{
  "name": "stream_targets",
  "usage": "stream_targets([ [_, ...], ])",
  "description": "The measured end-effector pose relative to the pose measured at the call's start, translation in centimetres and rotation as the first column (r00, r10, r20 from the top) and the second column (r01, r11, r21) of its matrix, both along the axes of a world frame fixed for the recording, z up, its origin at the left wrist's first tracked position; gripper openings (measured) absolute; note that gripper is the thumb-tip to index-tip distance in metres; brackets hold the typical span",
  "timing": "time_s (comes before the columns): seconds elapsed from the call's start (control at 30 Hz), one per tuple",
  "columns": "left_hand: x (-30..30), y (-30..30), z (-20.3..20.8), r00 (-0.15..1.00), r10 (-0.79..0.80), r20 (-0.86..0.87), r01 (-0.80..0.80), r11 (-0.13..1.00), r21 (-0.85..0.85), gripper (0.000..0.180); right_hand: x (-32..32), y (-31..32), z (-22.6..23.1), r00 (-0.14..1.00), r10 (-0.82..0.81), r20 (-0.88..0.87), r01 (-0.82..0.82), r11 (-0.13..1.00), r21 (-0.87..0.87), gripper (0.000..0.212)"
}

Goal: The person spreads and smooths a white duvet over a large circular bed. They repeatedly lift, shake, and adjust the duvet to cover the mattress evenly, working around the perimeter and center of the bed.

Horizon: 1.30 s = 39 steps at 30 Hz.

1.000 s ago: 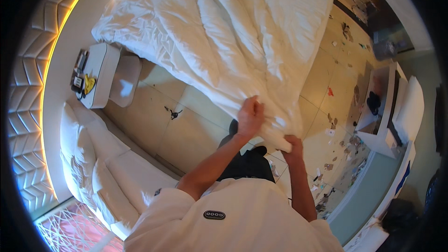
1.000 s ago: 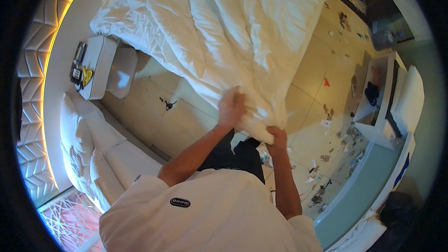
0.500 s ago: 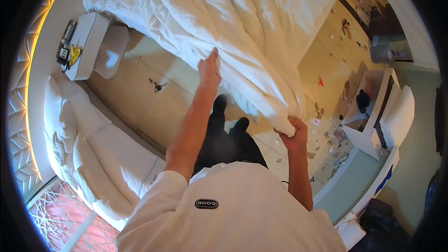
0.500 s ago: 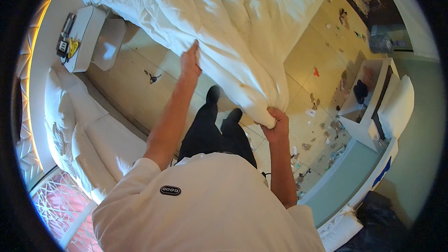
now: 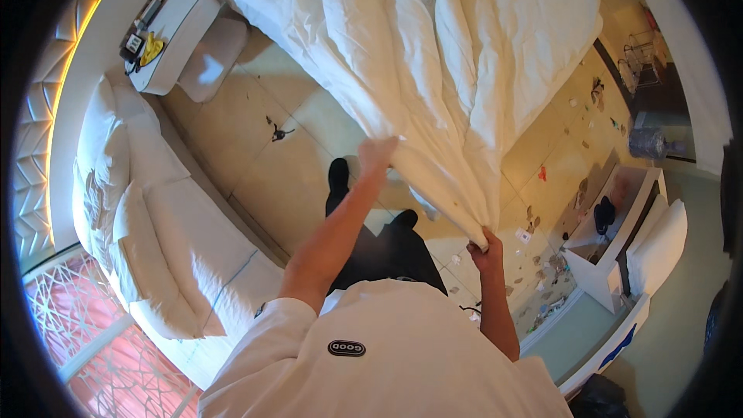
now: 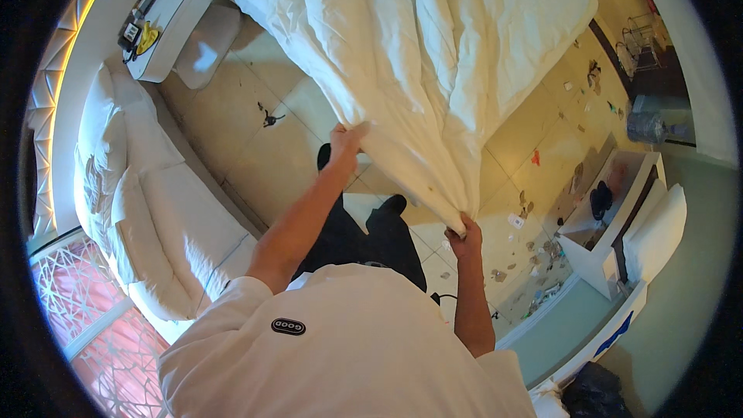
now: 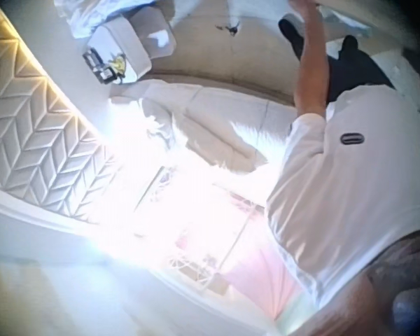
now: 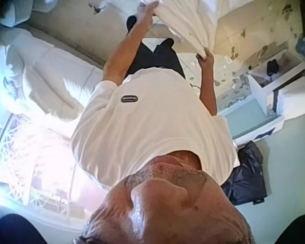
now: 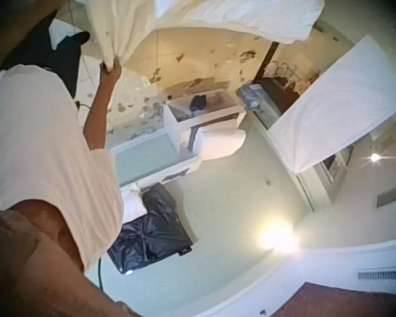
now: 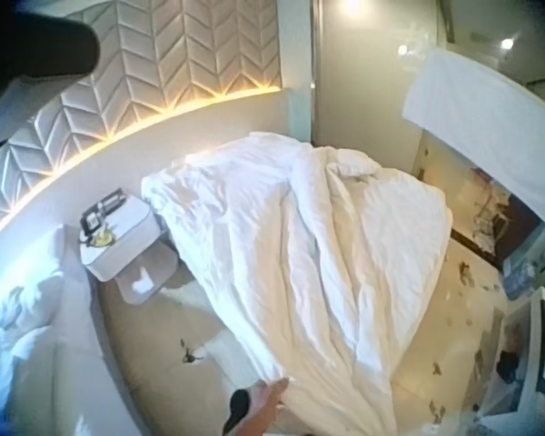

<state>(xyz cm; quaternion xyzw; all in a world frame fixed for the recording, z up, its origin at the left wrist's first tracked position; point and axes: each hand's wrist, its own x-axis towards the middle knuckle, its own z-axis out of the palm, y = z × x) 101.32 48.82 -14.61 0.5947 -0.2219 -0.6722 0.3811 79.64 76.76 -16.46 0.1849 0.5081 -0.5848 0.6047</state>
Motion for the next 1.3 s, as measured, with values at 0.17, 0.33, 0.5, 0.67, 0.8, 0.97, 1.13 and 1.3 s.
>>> stream_targets([
  [0.17,-2.6,0.0,5.7,0.990,-0.118,-0.076,0.117,0.993,-0.022,0.027,6.9,-1.4,1.0,0.921,-0.234,0.312,0.276,0.956,-0.098,0.050],
  [0.33,-1.6,-0.5,2.0,0.941,-0.271,-0.202,0.280,0.960,0.018,0.020,14.1,-15.7,5.0,0.894,-0.143,0.425,0.222,0.964,-0.144,0.061],
  [0.5,1.4,-5.6,3.6,0.873,-0.364,-0.324,0.444,0.869,0.219,0.023,14.2,-23.8,5.1,0.884,-0.456,0.101,0.465,0.880,-0.098,0.033],
  [0.67,3.4,-13.5,1.2,0.829,0.009,-0.560,0.258,0.881,0.396,0.028,15.3,-20.5,8.0,0.873,-0.471,0.129,0.483,0.870,-0.093,0.026],
  [0.8,5.5,-19.4,-9.6,0.944,-0.323,-0.061,0.247,0.820,-0.517,0.023,15.7,-18.5,8.9,0.922,-0.367,0.119,0.385,0.900,-0.205,0.026],
  [0.97,7.8,-27.9,-7.7,0.934,-0.165,-0.316,0.146,0.986,-0.085,0.030,15.9,-18.9,7.0,0.880,-0.461,0.114,0.472,0.875,-0.102,0.027],
  [1.13,11.1,-33.7,-5.3,0.923,-0.003,-0.385,0.089,0.974,0.207,0.034,17.8,-19.9,2.0,0.815,-0.532,0.228,0.534,0.843,0.060,0.025],
  [1.3,12.3,-38.0,-6.5,0.965,-0.256,0.057,0.236,0.942,0.238,0.041,18.7,-20.5,-0.5,0.751,-0.631,0.196,0.596,0.775,0.210,0.029],
])
